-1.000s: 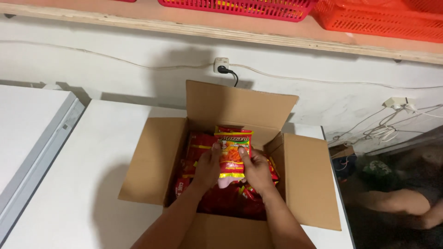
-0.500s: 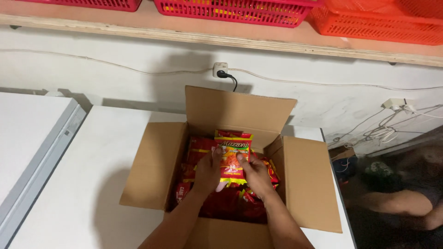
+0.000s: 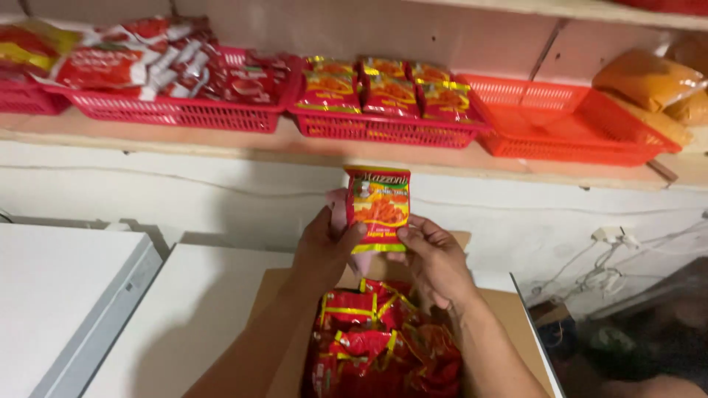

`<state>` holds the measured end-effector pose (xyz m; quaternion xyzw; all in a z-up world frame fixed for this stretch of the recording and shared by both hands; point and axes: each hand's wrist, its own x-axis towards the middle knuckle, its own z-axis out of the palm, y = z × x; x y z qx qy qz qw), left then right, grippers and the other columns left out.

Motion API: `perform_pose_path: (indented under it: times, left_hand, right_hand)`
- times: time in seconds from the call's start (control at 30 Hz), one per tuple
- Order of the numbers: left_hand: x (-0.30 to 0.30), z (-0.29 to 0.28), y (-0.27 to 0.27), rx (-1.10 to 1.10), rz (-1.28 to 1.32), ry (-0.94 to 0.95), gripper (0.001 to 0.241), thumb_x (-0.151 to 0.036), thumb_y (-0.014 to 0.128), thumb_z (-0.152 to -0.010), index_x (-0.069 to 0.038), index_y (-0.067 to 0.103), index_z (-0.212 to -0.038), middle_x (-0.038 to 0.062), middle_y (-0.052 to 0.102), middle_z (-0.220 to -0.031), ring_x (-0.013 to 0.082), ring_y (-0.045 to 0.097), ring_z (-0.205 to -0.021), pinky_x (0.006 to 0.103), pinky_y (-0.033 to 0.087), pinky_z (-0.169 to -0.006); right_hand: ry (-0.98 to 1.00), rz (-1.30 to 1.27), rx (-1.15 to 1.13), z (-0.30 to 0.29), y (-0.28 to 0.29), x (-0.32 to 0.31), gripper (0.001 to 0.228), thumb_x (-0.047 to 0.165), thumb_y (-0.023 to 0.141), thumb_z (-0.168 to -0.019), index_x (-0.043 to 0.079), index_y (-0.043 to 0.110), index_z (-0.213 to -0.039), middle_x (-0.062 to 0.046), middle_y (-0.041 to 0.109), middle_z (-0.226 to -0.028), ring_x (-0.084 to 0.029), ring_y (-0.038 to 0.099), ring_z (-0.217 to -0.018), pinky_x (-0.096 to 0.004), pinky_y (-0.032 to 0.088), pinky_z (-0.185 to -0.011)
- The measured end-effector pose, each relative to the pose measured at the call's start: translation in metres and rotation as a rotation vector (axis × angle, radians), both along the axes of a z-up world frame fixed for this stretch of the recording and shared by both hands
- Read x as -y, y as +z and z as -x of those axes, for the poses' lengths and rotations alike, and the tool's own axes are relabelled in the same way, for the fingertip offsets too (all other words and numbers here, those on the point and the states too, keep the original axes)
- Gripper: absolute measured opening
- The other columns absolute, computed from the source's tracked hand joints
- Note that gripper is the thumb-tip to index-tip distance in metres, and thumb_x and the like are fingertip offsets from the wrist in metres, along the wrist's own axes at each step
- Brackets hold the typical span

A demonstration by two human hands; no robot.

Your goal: Wiping down individual snack bags with a cloth and placing them into a box or onto a shelf.

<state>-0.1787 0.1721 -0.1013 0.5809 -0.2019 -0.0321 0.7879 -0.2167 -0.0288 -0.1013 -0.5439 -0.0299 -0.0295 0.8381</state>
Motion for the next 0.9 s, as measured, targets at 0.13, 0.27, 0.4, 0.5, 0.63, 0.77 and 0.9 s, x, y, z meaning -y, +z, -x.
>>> perform_pose_path:
  times: [0.13, 0.27, 0.4, 0.5, 0.63, 0.77, 0.9]
  left_hand:
    - [-0.028, -0.027, 0.061, 0.082, -0.337, 0.271, 0.037, -0.03, 0.071, -0.091, -0.003, 0.062, -0.114, 0.011, 0.074, -0.093, 0.0175, 0.073, -0.081, 0.0342, 0.059, -0.068]
    - [-0.041, -0.06, 0.088, 0.31, -0.213, 0.389, 0.04, -0.034, 0.073, -0.089, -0.003, 0.064, -0.111, 0.01, 0.074, -0.092, 0.0166, 0.07, -0.081, 0.0349, 0.056, -0.071]
    - [-0.045, -0.111, 0.108, 0.376, -0.066, 0.379, 0.03, -0.03, 0.066, -0.1, -0.001, 0.068, -0.105, 0.012, 0.073, -0.09, 0.0189, 0.065, -0.082, 0.036, 0.055, -0.074]
    - [-0.051, -0.136, 0.125, 0.414, -0.085, 0.344, 0.025, -0.023, 0.062, -0.098, -0.002, 0.07, -0.108, 0.014, 0.076, -0.09, 0.0238, 0.068, -0.08, 0.0355, 0.055, -0.074]
    - [-0.048, -0.18, 0.125, 0.632, -0.143, 0.483, 0.023, -0.019, 0.057, -0.1, -0.002, 0.067, -0.113, 0.018, 0.075, -0.095, 0.0307, 0.075, -0.087, 0.0381, 0.056, -0.079]
    - [-0.045, -0.213, 0.132, 0.655, -0.162, 0.586, 0.034, -0.016, 0.055, -0.099, -0.005, 0.061, -0.13, 0.022, 0.073, -0.109, 0.0387, 0.072, -0.102, 0.0422, 0.056, -0.086]
    - [-0.046, -0.233, 0.145, 0.717, -0.266, 0.717, 0.035, -0.012, 0.055, -0.097, -0.003, 0.061, -0.13, 0.026, 0.071, -0.115, 0.0454, 0.068, -0.104, 0.0492, 0.055, -0.088]
  right_hand:
    - [-0.019, 0.066, 0.081, -0.036, 0.055, -0.024, 0.038, 0.001, 0.06, -0.094, -0.002, 0.058, -0.131, -0.012, 0.073, -0.109, -0.019, 0.072, -0.098, -0.037, 0.061, -0.085]
    - [-0.14, 0.065, 0.147, -0.067, 0.082, -0.044, 0.043, 0.0, 0.061, -0.096, -0.001, 0.053, -0.139, -0.012, 0.069, -0.105, -0.02, 0.067, -0.096, -0.038, 0.061, -0.086]
    - [-0.247, 0.011, 0.161, -0.096, 0.115, -0.064, 0.042, 0.0, 0.06, -0.095, -0.003, 0.051, -0.136, -0.011, 0.069, -0.115, -0.021, 0.07, -0.098, -0.036, 0.062, -0.082]
    - [-0.263, 0.004, 0.205, -0.132, 0.128, -0.066, 0.041, -0.001, 0.057, -0.097, -0.002, 0.05, -0.138, -0.014, 0.066, -0.117, -0.021, 0.07, -0.097, -0.035, 0.063, -0.082]
    - [-0.319, 0.007, 0.214, -0.188, 0.144, -0.063, 0.044, -0.002, 0.055, -0.096, 0.001, 0.051, -0.139, -0.012, 0.065, -0.114, -0.02, 0.067, -0.092, -0.037, 0.065, -0.08]
    - [-0.338, 0.045, 0.218, -0.253, 0.151, -0.056, 0.038, -0.002, 0.055, -0.098, -0.002, 0.053, -0.136, -0.014, 0.065, -0.113, -0.023, 0.067, -0.091, -0.038, 0.063, -0.079]
    - [-0.351, 0.065, 0.25, -0.319, 0.156, -0.038, 0.033, -0.002, 0.051, -0.099, -0.005, 0.057, -0.132, -0.013, 0.066, -0.109, -0.026, 0.065, -0.09, -0.04, 0.062, -0.078]
